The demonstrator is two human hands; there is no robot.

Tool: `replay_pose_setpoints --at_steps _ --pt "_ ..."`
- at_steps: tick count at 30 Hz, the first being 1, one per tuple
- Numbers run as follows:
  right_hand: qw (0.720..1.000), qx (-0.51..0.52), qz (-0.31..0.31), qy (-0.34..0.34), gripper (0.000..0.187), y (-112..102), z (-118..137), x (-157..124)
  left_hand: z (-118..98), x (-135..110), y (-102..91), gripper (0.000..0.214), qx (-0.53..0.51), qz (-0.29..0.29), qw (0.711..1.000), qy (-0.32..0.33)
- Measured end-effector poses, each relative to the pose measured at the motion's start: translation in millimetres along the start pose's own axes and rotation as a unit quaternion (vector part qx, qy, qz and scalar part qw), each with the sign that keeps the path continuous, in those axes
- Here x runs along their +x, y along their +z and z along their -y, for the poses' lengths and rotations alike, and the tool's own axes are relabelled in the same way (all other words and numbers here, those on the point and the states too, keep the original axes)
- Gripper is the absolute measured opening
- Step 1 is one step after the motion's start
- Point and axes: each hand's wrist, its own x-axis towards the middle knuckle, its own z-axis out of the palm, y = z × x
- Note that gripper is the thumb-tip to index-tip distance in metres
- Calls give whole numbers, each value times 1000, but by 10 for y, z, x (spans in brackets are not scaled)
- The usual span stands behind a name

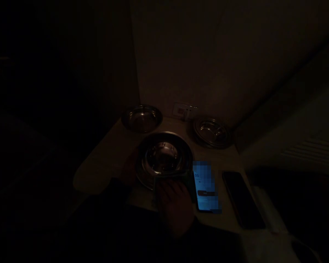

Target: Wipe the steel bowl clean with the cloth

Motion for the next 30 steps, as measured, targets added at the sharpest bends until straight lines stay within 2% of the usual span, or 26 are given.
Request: replay_pose_setpoints --at_steps 7,11,18,25,30 --pt "999 0 -35 17 25 108 96 20 -2 10 7 46 -8 0 1000 15" --pt "999 -28 -30 18 27 131 119 27 58 39 -14 49 -23 1 1000 -8" --pt "999 -43 -11 -31 27 -47 -10 69 15 51 -21 47 5 38 999 34" --pt "994 -78 58 -58 39 -150 -213 -23 -29 30 -5 47 27 11 1000 3" --pt "992 -91 59 -62 38 -212 -268 -34 -5 50 -29 47 30 14 999 -2"
